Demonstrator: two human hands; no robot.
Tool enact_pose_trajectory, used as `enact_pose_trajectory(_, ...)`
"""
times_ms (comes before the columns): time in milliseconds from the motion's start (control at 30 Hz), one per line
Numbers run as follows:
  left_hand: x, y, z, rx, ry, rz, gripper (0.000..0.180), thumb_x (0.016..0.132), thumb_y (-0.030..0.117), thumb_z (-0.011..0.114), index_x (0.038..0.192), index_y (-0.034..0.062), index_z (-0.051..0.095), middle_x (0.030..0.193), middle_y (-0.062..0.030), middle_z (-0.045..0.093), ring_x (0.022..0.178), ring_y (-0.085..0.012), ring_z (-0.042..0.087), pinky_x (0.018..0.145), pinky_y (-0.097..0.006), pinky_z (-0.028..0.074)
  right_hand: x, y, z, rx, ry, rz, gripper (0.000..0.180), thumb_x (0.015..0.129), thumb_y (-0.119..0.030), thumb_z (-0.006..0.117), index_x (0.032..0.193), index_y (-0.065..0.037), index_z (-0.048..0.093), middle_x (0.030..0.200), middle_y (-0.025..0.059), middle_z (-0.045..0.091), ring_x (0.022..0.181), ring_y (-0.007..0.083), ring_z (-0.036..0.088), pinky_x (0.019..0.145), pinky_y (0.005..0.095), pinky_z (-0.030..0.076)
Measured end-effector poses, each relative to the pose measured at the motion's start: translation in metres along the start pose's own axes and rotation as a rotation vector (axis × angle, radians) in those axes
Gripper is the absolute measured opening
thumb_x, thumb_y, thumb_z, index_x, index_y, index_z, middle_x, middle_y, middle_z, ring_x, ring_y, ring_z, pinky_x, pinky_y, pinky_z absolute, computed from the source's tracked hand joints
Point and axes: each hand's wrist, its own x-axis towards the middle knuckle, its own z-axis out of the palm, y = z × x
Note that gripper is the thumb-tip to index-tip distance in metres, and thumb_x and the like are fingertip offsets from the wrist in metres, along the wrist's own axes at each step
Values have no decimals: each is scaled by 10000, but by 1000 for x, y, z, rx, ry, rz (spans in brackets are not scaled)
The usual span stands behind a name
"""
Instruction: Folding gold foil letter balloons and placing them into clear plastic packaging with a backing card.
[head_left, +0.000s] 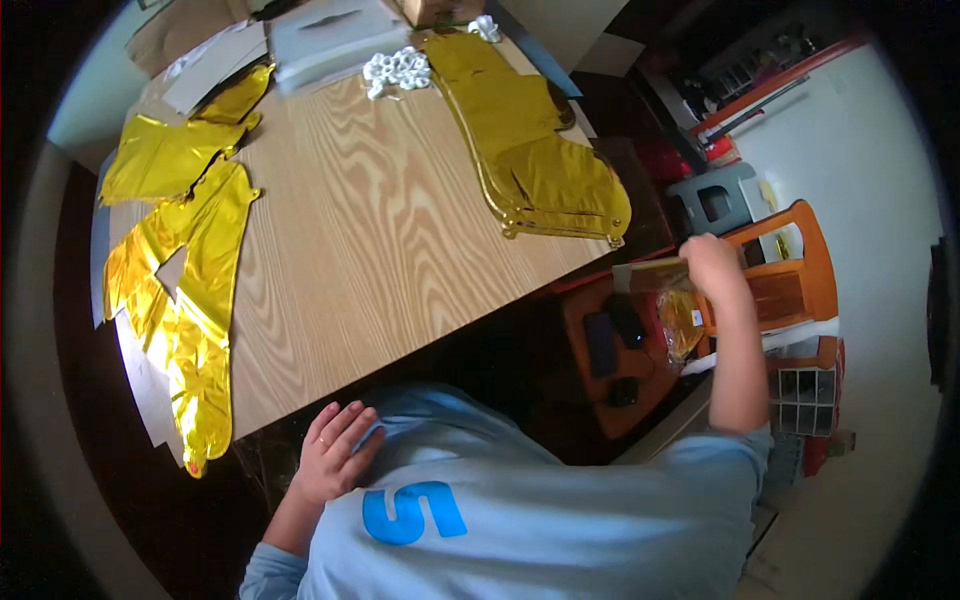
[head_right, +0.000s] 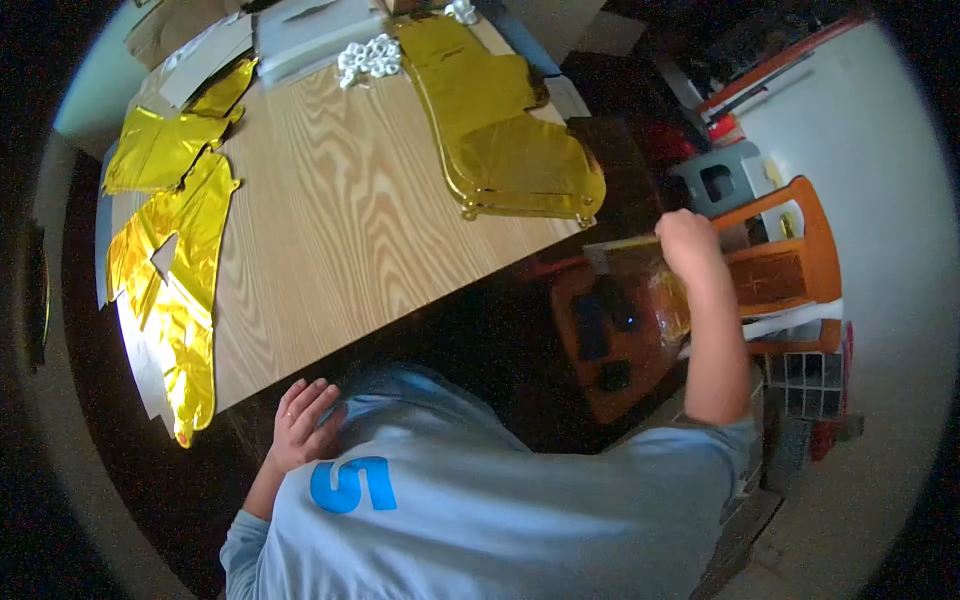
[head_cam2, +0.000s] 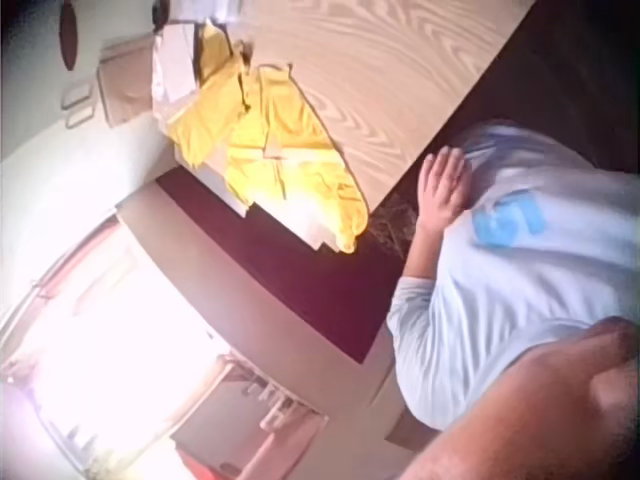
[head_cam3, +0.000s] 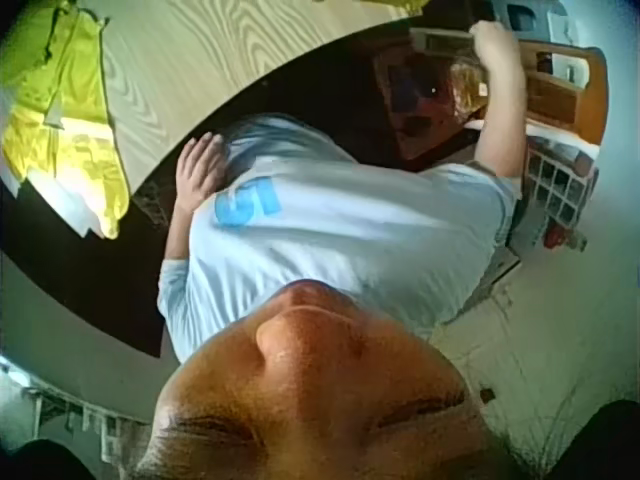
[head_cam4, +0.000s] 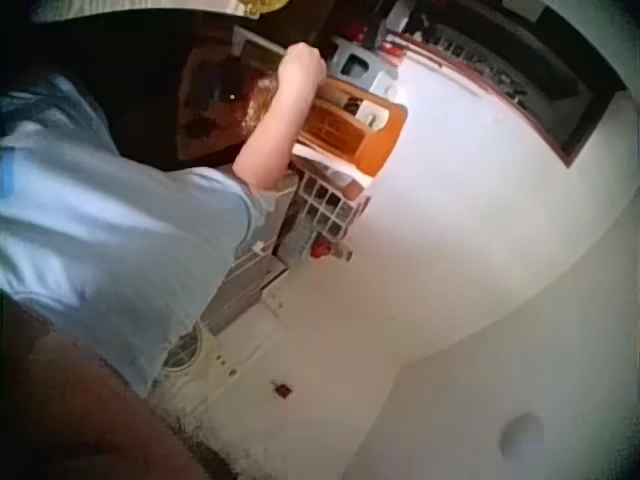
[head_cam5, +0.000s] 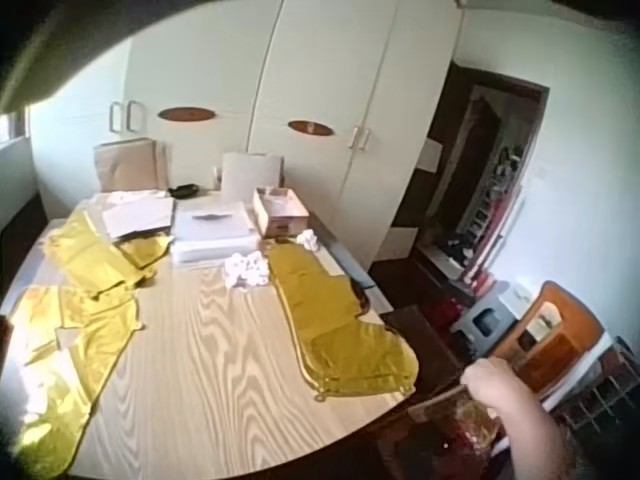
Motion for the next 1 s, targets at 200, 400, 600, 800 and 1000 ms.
enact_pose_trajectory(200,-12,-5,0,34,78,-124,333,689,29,718,1019,62,748,1264,-154,651,1135,-329,662,985,-482,521,117,5,150,104,343,56,208,834,-50,570,935,-49,752,944,187,712,933,388,674,862,486,534)
enact_pose_trajectory(400,-9,-4,-35,168,208,-226,330,673,-16,707,996,40,744,1183,-149,674,986,-284,687,794,-402,574,195,-72,216,263,253,244,202,871,-58,578,1009,-42,725,1042,178,695,1012,378,647,916,467,510)
enact_pose_trajectory(600,-40,-22,-92,455,189,-506,375,668,97,776,1038,64,727,1239,-148,629,1068,-350,641,917,-485,515,177,-62,234,355,305,385,211,907,-67,587,1083,-35,698,1140,169,677,1092,369,621,970,448,486)
enact_pose_trajectory(800,-111,-33,-124,468,-32,-685,392,763,72,799,1139,29,698,1250,-163,655,1174,-378,639,951,-466,548,107,-35,176,782,837,691,258,905,-20,624,1155,-55,677,1237,166,652,1180,338,590,1026,427,460)
enact_pose_trajectory(1000,-87,-46,-146,340,-52,-654,152,840,69,728,990,49,737,1006,-108,719,945,-275,714,784,-386,582,25,-157,-3,999,1258,64,133,959,-7,588,1069,10,661,1153,147,657,1063,292,631,957,402,511)
